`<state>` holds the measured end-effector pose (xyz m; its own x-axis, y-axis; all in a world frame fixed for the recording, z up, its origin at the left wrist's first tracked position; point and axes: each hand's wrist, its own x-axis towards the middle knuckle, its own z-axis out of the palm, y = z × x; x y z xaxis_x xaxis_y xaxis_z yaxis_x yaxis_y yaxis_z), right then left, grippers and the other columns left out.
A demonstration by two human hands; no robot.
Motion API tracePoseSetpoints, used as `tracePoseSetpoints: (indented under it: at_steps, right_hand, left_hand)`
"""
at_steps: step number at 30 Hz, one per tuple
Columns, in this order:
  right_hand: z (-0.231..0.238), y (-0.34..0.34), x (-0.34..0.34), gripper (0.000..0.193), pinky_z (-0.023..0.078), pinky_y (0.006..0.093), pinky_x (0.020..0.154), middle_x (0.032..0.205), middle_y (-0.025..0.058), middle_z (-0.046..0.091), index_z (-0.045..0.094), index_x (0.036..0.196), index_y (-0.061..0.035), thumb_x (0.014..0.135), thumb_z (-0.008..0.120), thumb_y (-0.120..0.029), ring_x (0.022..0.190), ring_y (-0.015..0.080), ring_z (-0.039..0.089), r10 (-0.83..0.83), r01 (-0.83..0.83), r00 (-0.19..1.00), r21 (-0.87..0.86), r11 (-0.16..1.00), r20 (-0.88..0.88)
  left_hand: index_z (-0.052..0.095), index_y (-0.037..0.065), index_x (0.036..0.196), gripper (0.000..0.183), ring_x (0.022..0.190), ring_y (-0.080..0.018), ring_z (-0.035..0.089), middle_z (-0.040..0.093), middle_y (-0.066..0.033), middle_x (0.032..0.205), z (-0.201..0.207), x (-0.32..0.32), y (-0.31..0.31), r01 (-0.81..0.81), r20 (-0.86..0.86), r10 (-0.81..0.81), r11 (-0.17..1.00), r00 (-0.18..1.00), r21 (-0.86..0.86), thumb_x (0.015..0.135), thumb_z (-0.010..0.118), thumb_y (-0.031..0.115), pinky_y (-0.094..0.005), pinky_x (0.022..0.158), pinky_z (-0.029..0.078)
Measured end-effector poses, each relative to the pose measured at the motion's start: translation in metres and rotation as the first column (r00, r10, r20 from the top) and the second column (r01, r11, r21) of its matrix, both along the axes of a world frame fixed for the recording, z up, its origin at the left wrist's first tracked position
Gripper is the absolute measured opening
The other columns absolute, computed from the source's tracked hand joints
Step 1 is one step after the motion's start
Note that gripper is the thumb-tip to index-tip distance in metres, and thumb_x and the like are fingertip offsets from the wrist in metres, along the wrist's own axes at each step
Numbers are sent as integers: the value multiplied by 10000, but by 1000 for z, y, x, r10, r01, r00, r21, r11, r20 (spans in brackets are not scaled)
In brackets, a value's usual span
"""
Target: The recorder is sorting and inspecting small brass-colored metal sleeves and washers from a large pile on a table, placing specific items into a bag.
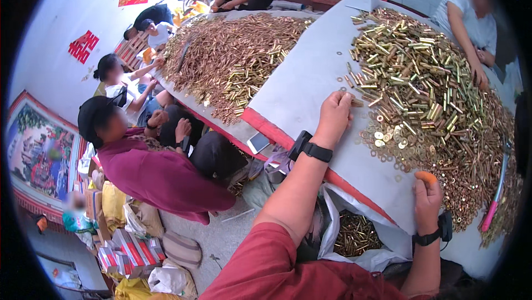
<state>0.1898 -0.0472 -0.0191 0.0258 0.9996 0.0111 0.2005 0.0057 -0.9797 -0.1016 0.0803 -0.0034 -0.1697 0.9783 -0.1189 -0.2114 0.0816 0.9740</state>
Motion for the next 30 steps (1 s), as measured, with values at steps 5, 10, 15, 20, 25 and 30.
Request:
tracePoseSetpoints:
  at_steps: [5,10,15,20,25,30]
  right_hand:
    - [-3,0,5,184,461,220,735,935,6,623,620,1126,-3,957,558,-42,804,58,549,7,-7,1000,-7,1000,-9]
    - [-5,-4,8,189,464,228,744,927,5,621,619,1126,-7,953,553,-40,814,73,554,-43,43,999,12,999,-4]
    - [-3,6,-4,173,477,231,689,901,23,649,642,1091,-4,931,586,-34,759,72,571,-6,-10,993,127,992,119]
    - [-1,5,-6,173,484,235,683,902,26,666,658,1083,-9,922,603,-39,750,74,584,-14,8,999,119,993,48]
    - [-3,3,0,174,484,239,686,906,31,672,662,1082,-10,921,608,-49,747,77,584,1,-11,998,137,991,67]
    - [2,1,-2,171,482,240,689,897,28,666,663,1078,-10,919,608,-43,748,79,582,4,-17,996,136,991,90]
  left_hand:
    - [522,55,1030,185,615,-109,522,647,-90,923,14,-11,-10,-17,510,38,999,859,-46,1009,509,239,-216,451,410]
    - [512,97,1014,146,641,-119,541,587,-58,815,0,-8,-3,2,686,31,999,727,-48,986,566,230,-227,457,418]
    - [537,66,1117,191,660,-120,556,580,-56,856,4,-12,-1,-201,338,157,975,928,98,929,565,49,-233,516,458]
    - [529,21,1188,319,783,-146,596,612,-83,1003,-19,-4,9,-81,-373,248,909,894,410,885,503,-74,-272,694,513]
    - [507,12,1241,371,892,-157,604,619,-127,1124,-25,9,2,88,-690,242,910,682,406,892,446,-98,-281,800,508]
    - [508,16,1255,412,921,-214,625,620,-157,1158,-23,6,4,-52,-423,250,903,871,427,863,468,-107,-320,841,511]
